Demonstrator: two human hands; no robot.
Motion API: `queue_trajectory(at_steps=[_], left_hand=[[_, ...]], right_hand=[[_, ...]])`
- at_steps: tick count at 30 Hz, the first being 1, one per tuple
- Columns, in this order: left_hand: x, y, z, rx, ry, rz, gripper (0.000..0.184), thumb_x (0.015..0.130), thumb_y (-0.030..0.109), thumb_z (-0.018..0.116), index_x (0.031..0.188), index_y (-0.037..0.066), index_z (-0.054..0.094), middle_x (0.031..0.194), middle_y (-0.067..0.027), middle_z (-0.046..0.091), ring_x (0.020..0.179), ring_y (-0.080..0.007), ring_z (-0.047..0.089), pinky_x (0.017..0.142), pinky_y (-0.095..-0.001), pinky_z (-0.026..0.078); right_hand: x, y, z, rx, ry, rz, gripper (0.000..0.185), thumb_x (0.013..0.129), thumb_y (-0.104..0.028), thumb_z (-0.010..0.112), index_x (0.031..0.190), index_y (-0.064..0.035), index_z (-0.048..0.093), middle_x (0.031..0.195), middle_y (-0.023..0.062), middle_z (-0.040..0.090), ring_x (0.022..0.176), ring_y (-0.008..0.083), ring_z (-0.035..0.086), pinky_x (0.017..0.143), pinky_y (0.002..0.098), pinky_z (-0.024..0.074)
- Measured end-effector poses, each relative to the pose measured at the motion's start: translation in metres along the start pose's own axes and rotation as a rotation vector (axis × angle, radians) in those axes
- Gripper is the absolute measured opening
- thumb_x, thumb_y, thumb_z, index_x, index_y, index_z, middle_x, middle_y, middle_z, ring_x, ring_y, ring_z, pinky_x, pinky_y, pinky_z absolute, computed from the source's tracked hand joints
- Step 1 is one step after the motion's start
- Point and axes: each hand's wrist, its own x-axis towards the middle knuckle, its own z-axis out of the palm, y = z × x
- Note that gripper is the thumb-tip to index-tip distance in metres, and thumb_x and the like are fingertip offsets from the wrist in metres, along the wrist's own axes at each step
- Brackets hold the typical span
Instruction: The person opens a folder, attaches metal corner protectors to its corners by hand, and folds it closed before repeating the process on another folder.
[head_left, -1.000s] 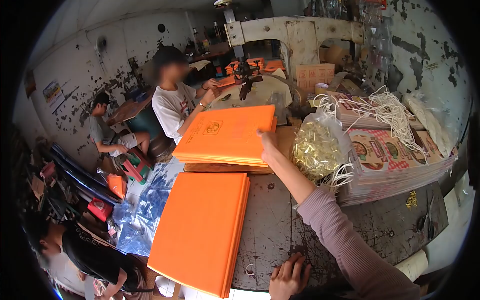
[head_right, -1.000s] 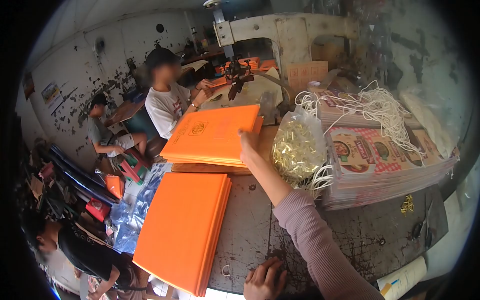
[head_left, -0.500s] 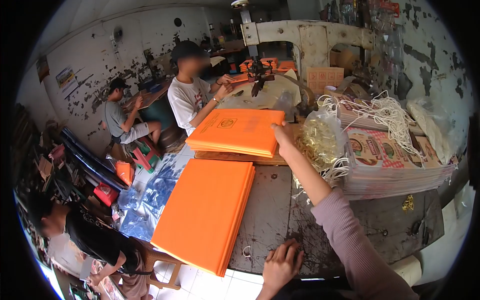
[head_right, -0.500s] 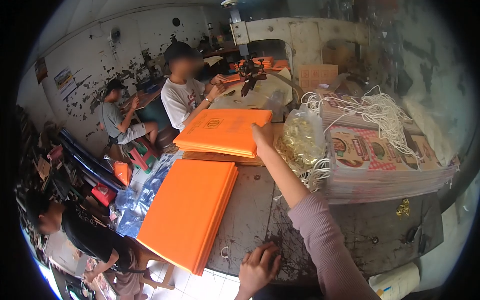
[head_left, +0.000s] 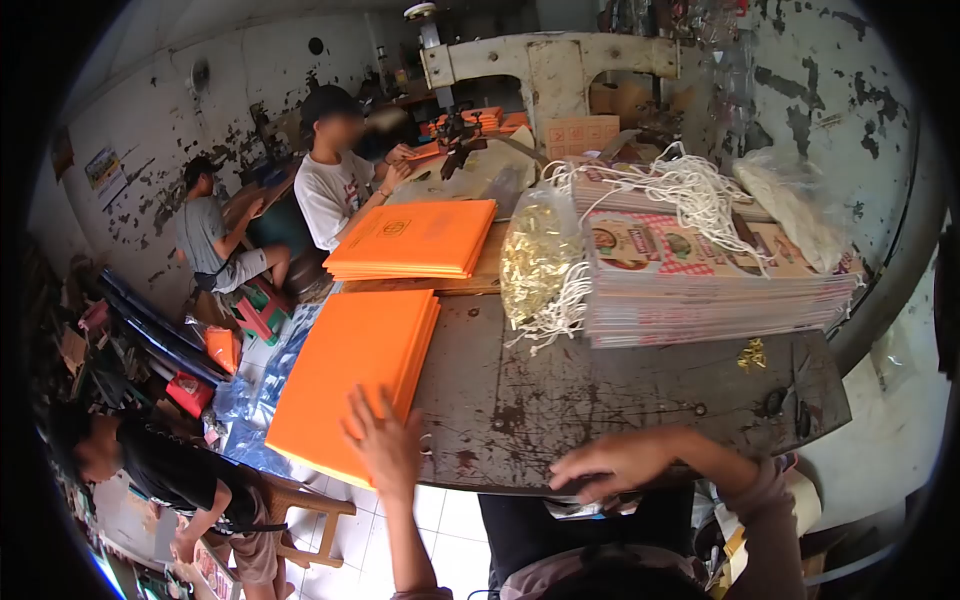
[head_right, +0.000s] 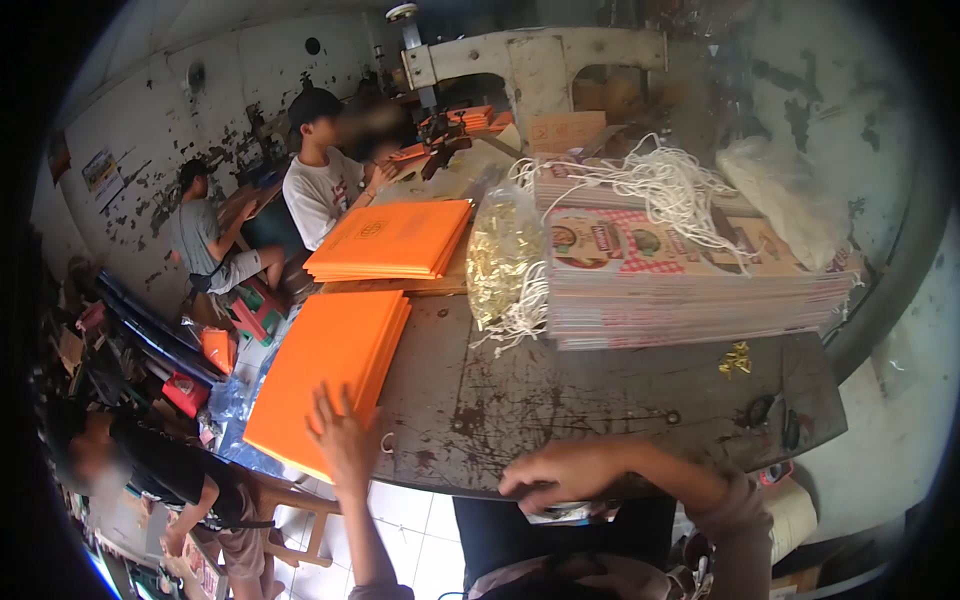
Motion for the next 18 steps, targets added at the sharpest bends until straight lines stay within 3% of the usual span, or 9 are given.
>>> queue_trajectory(at_steps=[1,5,8,13,17,18], left_hand=[[0.0,-0.009,0.005,0.091,-0.018,-0.063,0.057,0.072,0.033,0.067,0.118,0.004,0.048,0.132,-0.0184,0.037,0.121,-0.0299,0.039,0.096,-0.0475,0.033],[-0.006,-0.022,0.023,-0.017,-0.211,-0.074,0.057,0.073,0.029,0.066,0.12,0.003,0.047,0.129,-0.0201,0.042,0.119,-0.0305,0.042,0.096,-0.0437,0.035],[-0.01,-0.017,0.017,0.003,-0.116,-0.075,0.052,0.076,0.023,0.064,0.12,0.002,0.047,0.123,-0.0175,0.049,0.112,-0.0292,0.049,0.091,-0.0371,0.041],[-0.014,-0.02,0.024,0.104,-0.031,-0.007,0.042,0.081,0.021,0.058,0.118,0.003,0.047,0.119,-0.0169,0.053,0.108,-0.0269,0.053,0.086,-0.0384,0.044],[-0.007,-0.034,0.033,0.257,-0.019,0.136,0.04,0.086,0.023,0.052,0.118,-0.001,0.047,0.115,-0.0181,0.055,0.104,-0.0257,0.056,0.075,-0.0313,0.05],[-0.005,-0.044,0.038,0.284,0.098,0.214,0.035,0.085,0.022,0.053,0.112,-0.001,0.05,0.104,-0.0174,0.059,0.094,-0.0243,0.06,0.068,-0.0306,0.051]], right_hand=[[-0.021,-0.009,0.011,0.023,-0.003,0.014,0.049,0.089,-0.037,0.048,0.125,-0.0042,0.042,0.13,0.0179,0.041,0.115,0.0311,0.045,0.092,0.036,0.0405],[-0.07,-0.006,0.063,0.155,0.087,-0.032,0.047,0.089,-0.031,0.05,0.127,-0.005,0.041,0.132,0.0167,0.039,0.117,0.0307,0.044,0.096,0.036,0.0377],[-0.082,-0.004,0.083,0.221,0.217,-0.116,0.045,0.088,-0.024,0.053,0.127,-0.0061,0.041,0.133,0.0144,0.039,0.119,0.0293,0.042,0.097,0.0346,0.0361],[-0.089,0.0,0.1,0.289,0.299,-0.067,0.046,0.087,-0.022,0.054,0.129,-0.0067,0.04,0.134,0.0096,0.039,0.121,0.0251,0.041,0.097,0.0329,0.035],[-0.097,-0.004,0.099,0.282,0.296,-0.077,0.047,0.087,-0.022,0.054,0.129,-0.0045,0.04,0.134,0.0091,0.04,0.122,0.0247,0.041,0.097,0.033,0.035],[-0.099,-0.001,0.103,0.296,0.323,-0.101,0.046,0.086,-0.019,0.056,0.129,-0.0076,0.041,0.134,0.0099,0.04,0.119,0.0248,0.043,0.097,0.0332,0.0367]])
